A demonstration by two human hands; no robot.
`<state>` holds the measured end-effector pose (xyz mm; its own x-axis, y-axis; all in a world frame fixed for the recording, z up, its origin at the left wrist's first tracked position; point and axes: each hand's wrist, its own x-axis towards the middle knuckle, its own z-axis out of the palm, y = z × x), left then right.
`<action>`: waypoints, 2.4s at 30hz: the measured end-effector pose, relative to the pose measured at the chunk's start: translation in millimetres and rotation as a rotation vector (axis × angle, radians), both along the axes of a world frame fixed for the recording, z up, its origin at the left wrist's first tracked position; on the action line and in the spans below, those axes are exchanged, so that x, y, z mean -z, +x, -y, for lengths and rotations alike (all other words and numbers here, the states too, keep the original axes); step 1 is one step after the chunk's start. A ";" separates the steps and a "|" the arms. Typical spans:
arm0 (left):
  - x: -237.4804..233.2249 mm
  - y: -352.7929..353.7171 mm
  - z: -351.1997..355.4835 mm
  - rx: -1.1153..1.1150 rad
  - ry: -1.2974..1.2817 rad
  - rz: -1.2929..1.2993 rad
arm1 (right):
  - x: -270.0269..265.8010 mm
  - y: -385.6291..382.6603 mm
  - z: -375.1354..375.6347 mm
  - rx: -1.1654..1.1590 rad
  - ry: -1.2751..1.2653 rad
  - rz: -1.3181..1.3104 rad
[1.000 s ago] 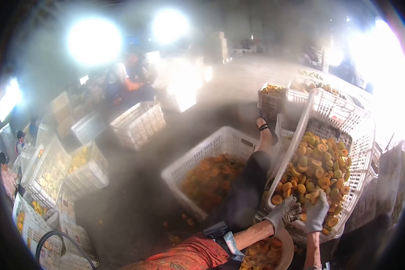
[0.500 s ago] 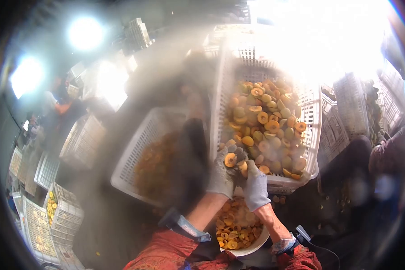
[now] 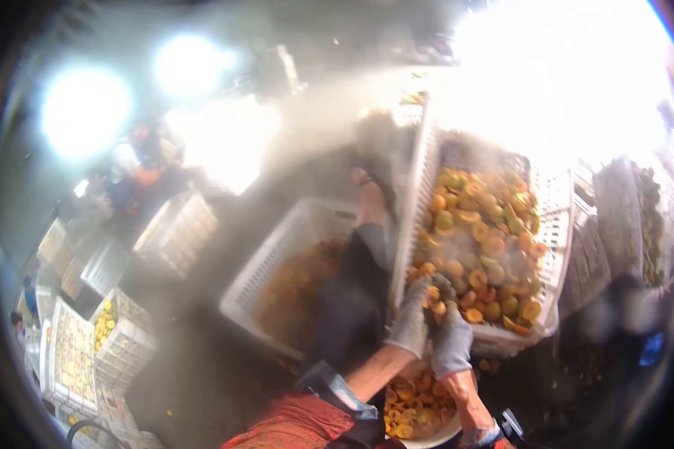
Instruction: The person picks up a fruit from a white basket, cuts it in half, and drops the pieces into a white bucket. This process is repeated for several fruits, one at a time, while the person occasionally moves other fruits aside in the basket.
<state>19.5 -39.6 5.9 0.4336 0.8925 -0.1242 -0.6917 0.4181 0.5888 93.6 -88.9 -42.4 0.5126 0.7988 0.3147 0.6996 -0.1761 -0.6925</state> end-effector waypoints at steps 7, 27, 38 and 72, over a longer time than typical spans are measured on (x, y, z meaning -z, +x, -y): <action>10.9 -3.8 -0.3 0.022 0.129 -0.173 | -8.0 8.7 5.3 -0.168 -0.096 -0.131; -6.0 -3.3 13.1 0.208 0.087 -0.340 | -49.9 32.2 55.0 -0.507 -0.397 -0.634; -22.1 -10.6 24.9 0.427 -0.027 0.097 | -34.0 70.7 47.7 -1.041 -0.487 -0.821; 63.9 10.6 -38.4 0.333 -0.115 0.542 | 27.9 176.0 -46.2 0.179 -0.057 0.213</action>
<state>30.1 -1.2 -58.0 0.7133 0.6932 0.1034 -0.7006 0.7014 0.1313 269.6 -42.7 -70.3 0.5744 0.7209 0.3876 0.7825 -0.3447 -0.5186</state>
